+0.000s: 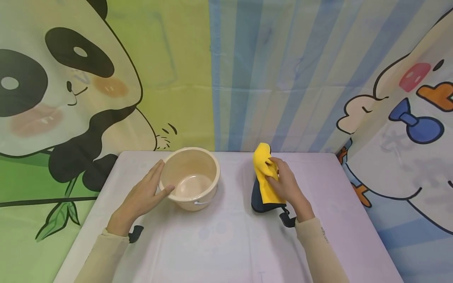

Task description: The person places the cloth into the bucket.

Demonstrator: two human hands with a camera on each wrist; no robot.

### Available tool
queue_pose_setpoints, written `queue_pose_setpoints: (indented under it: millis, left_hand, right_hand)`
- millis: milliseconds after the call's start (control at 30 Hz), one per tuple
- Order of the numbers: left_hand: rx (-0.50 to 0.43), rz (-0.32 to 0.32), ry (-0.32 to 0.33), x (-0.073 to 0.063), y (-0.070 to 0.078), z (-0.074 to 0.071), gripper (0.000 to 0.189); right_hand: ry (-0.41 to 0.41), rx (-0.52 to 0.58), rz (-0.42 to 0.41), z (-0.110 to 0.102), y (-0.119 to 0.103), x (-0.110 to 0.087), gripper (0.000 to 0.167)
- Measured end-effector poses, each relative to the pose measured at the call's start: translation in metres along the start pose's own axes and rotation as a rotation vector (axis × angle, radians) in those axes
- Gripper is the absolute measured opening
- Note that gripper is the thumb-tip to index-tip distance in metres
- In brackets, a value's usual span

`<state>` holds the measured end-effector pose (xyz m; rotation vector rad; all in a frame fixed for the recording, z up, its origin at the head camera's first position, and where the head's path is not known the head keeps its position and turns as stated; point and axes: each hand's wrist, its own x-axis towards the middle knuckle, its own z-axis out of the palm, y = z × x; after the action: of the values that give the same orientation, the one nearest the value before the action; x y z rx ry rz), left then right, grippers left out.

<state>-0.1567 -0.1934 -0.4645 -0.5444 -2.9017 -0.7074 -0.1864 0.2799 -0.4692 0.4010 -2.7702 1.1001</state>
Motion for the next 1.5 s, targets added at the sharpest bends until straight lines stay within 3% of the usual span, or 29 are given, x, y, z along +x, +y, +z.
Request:
queue_pose_setpoints:
  millis: [300,600,867,1133,1500]
  left_hand:
    - [-0.001,0.003,0.004,0.0,0.001,0.0,0.098]
    - [-0.012,0.002,0.0,0.0,0.001,0.001,0.098]
    - [-0.011,0.002,0.0,-0.001,0.002,0.0,0.098]
    - [-0.007,-0.002,-0.004,-0.002,0.001,-0.001,0.099]
    - [0.002,0.002,0.0,-0.001,0.0,0.0,0.1]
  right_hand:
    - [0.055,-0.022,-0.129,-0.017,-0.036,0.015,0.064]
    - [0.067,0.0,-0.202,-0.027,-0.073,0.027,0.065]
    - [0.081,0.038,-0.26,-0.028,-0.099,0.039,0.063]
    - [0.097,0.06,-0.37,-0.029,-0.134,0.053,0.063]
    - [0.117,0.132,-0.488,-0.018,-0.176,0.076,0.062]
